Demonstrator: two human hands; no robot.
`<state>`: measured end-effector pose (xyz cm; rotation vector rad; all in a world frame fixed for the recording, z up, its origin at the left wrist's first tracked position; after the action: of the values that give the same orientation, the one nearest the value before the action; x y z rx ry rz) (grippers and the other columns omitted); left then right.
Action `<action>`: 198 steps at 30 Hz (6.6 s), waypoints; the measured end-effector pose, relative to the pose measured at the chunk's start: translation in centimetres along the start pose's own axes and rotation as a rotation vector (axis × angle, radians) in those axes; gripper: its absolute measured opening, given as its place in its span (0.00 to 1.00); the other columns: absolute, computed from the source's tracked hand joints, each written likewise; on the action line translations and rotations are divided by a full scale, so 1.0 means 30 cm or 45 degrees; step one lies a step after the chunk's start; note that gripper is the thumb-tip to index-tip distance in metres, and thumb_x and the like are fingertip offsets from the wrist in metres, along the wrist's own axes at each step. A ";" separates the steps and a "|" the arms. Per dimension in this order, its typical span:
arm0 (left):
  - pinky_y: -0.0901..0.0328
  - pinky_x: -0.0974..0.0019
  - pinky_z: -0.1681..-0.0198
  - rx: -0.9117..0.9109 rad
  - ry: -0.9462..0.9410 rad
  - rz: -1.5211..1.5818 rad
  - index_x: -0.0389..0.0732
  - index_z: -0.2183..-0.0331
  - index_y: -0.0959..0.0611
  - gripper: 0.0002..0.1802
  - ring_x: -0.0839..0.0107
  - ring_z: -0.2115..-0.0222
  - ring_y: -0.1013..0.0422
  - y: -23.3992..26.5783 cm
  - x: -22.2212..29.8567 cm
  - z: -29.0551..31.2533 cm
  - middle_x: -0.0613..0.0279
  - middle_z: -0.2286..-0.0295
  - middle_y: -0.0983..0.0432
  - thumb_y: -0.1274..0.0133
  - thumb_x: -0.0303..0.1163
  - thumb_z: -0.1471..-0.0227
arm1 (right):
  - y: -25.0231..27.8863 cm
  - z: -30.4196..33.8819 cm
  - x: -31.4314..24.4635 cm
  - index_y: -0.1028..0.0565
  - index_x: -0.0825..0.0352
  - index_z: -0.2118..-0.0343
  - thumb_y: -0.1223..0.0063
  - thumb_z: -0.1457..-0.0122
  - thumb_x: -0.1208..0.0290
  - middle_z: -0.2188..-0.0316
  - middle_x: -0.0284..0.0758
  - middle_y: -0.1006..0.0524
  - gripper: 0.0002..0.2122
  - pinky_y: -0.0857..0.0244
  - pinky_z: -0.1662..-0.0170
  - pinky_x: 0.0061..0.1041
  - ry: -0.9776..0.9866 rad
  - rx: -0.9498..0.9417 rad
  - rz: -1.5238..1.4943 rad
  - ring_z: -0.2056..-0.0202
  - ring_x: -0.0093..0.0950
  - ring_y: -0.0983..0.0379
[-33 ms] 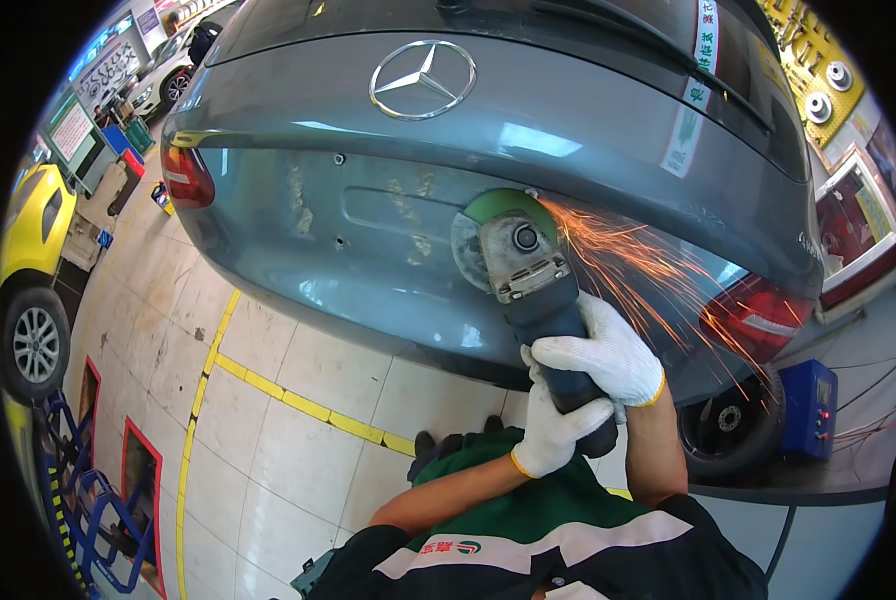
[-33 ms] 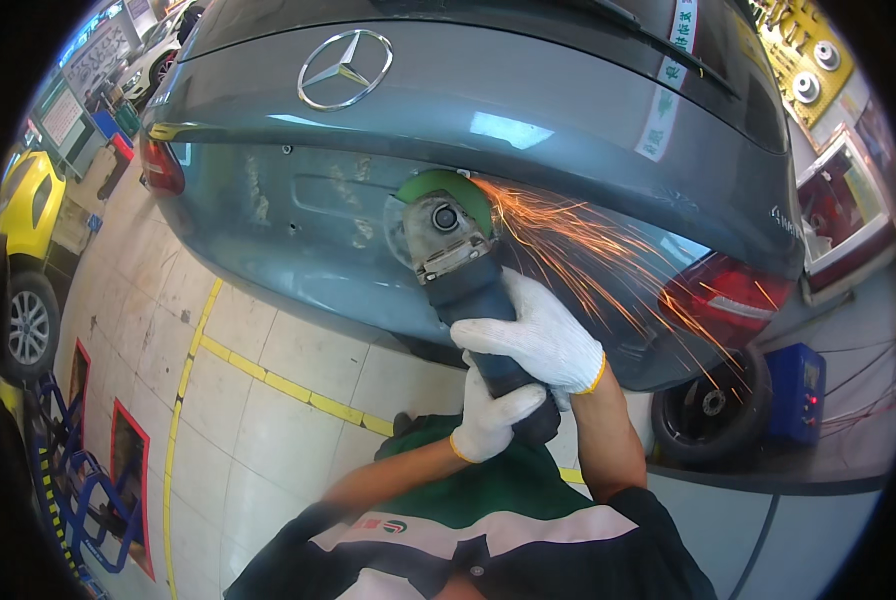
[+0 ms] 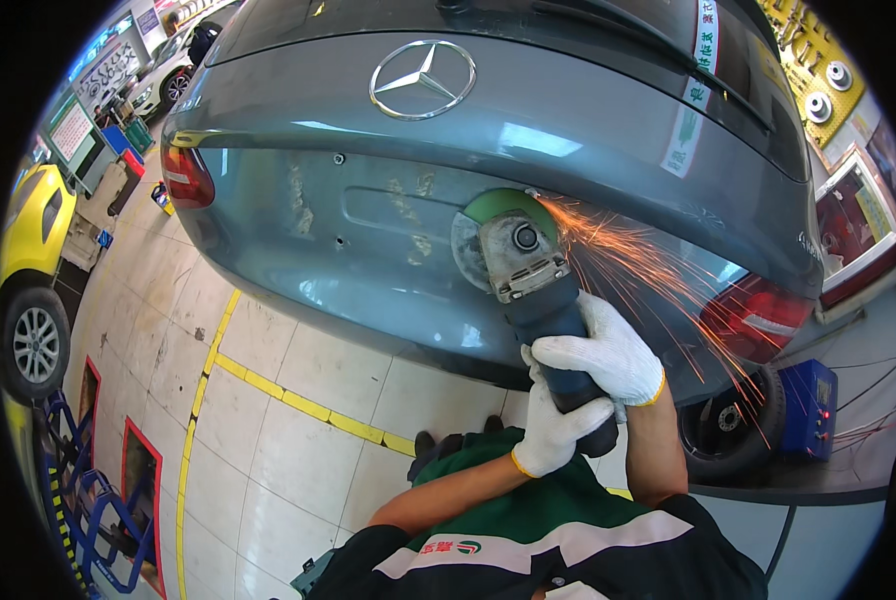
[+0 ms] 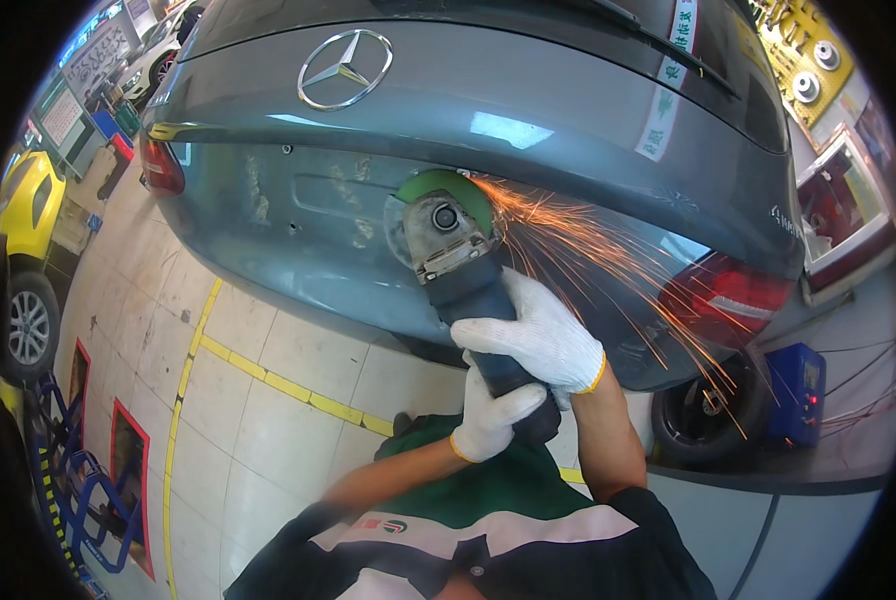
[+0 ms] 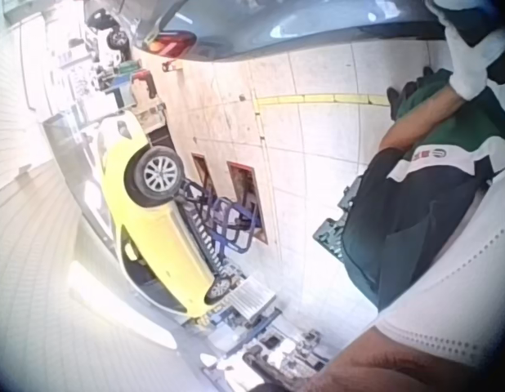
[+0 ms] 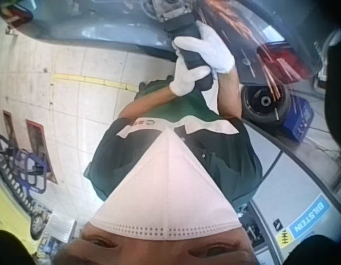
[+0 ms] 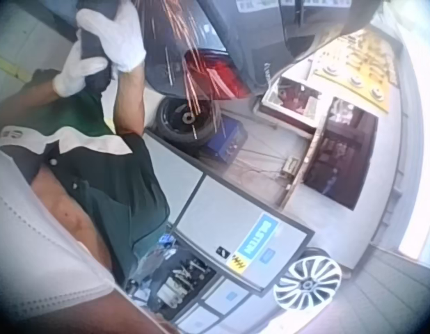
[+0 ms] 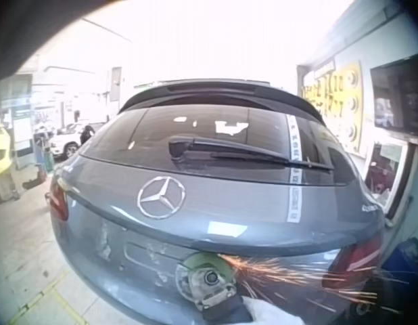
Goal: The person uses an angle grinder to remove paint and rust from the rear bumper of a gray Mercedes-Benz. The grinder is held with both hands and moved across the surface, producing sparks as material is removed.
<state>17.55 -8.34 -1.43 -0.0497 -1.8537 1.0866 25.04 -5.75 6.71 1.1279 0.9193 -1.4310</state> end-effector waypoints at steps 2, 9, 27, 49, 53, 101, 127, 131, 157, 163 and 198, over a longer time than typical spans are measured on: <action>0.24 0.62 0.55 0.006 0.020 -0.005 0.34 0.51 0.22 0.23 0.68 0.62 0.18 0.006 -0.009 0.002 0.57 0.61 0.17 0.36 0.25 0.48 | -0.001 0.001 -0.001 0.24 0.72 0.47 0.30 0.46 0.61 0.60 0.36 0.20 0.26 0.26 0.55 0.28 -0.005 0.005 0.002 0.61 0.24 0.24; 0.24 0.62 0.56 0.019 -0.009 -0.015 0.34 0.51 0.22 0.22 0.67 0.63 0.18 -0.003 0.009 0.002 0.56 0.61 0.17 0.37 0.24 0.48 | -0.002 0.002 -0.003 0.24 0.72 0.47 0.30 0.46 0.62 0.60 0.36 0.20 0.27 0.26 0.54 0.28 0.006 0.005 -0.004 0.61 0.24 0.24; 0.24 0.62 0.57 -0.009 -0.021 -0.010 0.34 0.52 0.21 0.20 0.67 0.65 0.18 -0.014 0.022 -0.002 0.57 0.63 0.17 0.37 0.25 0.47 | 0.000 0.003 -0.007 0.24 0.72 0.49 0.30 0.45 0.61 0.64 0.37 0.19 0.26 0.24 0.58 0.27 0.037 0.031 0.018 0.65 0.24 0.22; 0.25 0.60 0.53 -0.052 0.022 -0.057 0.35 0.49 0.23 0.25 0.67 0.63 0.18 0.000 -0.029 0.005 0.57 0.60 0.17 0.35 0.28 0.47 | 0.017 0.002 0.015 0.24 0.72 0.48 0.30 0.45 0.61 0.65 0.37 0.18 0.26 0.22 0.59 0.27 0.034 0.018 0.039 0.67 0.23 0.21; 0.24 0.61 0.54 -0.006 -0.010 -0.007 0.34 0.50 0.22 0.23 0.67 0.62 0.18 -0.009 -0.013 0.005 0.57 0.60 0.17 0.35 0.27 0.47 | 0.014 0.005 0.007 0.24 0.72 0.48 0.30 0.45 0.61 0.65 0.37 0.18 0.25 0.22 0.59 0.27 0.046 0.026 0.036 0.67 0.24 0.21; 0.24 0.61 0.52 -0.015 -0.003 -0.025 0.35 0.47 0.25 0.27 0.67 0.60 0.18 -0.001 -0.023 0.002 0.56 0.59 0.18 0.35 0.27 0.47 | 0.011 0.010 0.001 0.23 0.71 0.48 0.29 0.47 0.60 0.60 0.36 0.19 0.27 0.26 0.53 0.28 0.006 0.027 0.022 0.60 0.25 0.23; 0.25 0.60 0.50 0.046 0.017 -0.035 0.34 0.47 0.24 0.28 0.66 0.58 0.19 -0.003 -0.051 0.011 0.54 0.57 0.18 0.33 0.28 0.49 | 0.020 0.023 0.012 0.24 0.71 0.46 0.29 0.45 0.63 0.61 0.35 0.19 0.26 0.25 0.55 0.27 -0.017 0.009 -0.024 0.61 0.23 0.23; 0.24 0.61 0.53 0.015 0.032 -0.006 0.34 0.49 0.24 0.26 0.66 0.61 0.18 -0.010 -0.043 0.004 0.54 0.60 0.17 0.34 0.28 0.48 | 0.021 0.019 0.005 0.24 0.71 0.46 0.29 0.45 0.62 0.60 0.35 0.19 0.26 0.26 0.54 0.27 0.000 0.016 0.006 0.61 0.23 0.24; 0.23 0.61 0.56 0.036 -0.019 0.015 0.34 0.51 0.22 0.21 0.66 0.64 0.18 -0.026 0.001 -0.002 0.56 0.63 0.17 0.37 0.25 0.47 | 0.016 0.012 -0.001 0.23 0.70 0.47 0.30 0.45 0.62 0.60 0.35 0.19 0.25 0.26 0.55 0.28 -0.011 -0.007 -0.007 0.61 0.24 0.23; 0.23 0.61 0.55 0.000 0.028 0.005 0.34 0.50 0.23 0.22 0.66 0.63 0.18 -0.024 -0.019 0.002 0.55 0.63 0.16 0.37 0.25 0.47 | 0.021 0.014 0.005 0.23 0.71 0.46 0.29 0.45 0.62 0.60 0.35 0.19 0.26 0.26 0.54 0.27 0.016 0.004 -0.005 0.61 0.23 0.24; 0.24 0.61 0.52 0.004 0.046 -0.036 0.34 0.47 0.24 0.28 0.68 0.59 0.19 0.009 -0.051 -0.003 0.55 0.57 0.19 0.34 0.27 0.49 | 0.016 0.003 -0.008 0.23 0.71 0.47 0.30 0.45 0.60 0.60 0.36 0.19 0.26 0.27 0.54 0.27 0.025 0.001 0.054 0.61 0.24 0.24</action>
<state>18.34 -8.80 -2.68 -0.0409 -1.8154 1.0629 25.49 -5.84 6.97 1.1572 0.9037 -1.3882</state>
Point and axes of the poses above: each hand's wrist, its own z-axis away from the middle knuckle, its own y-axis out of the back of the hand, x = y × z, the point moved 8 cm from there along -z, towards the middle knuckle
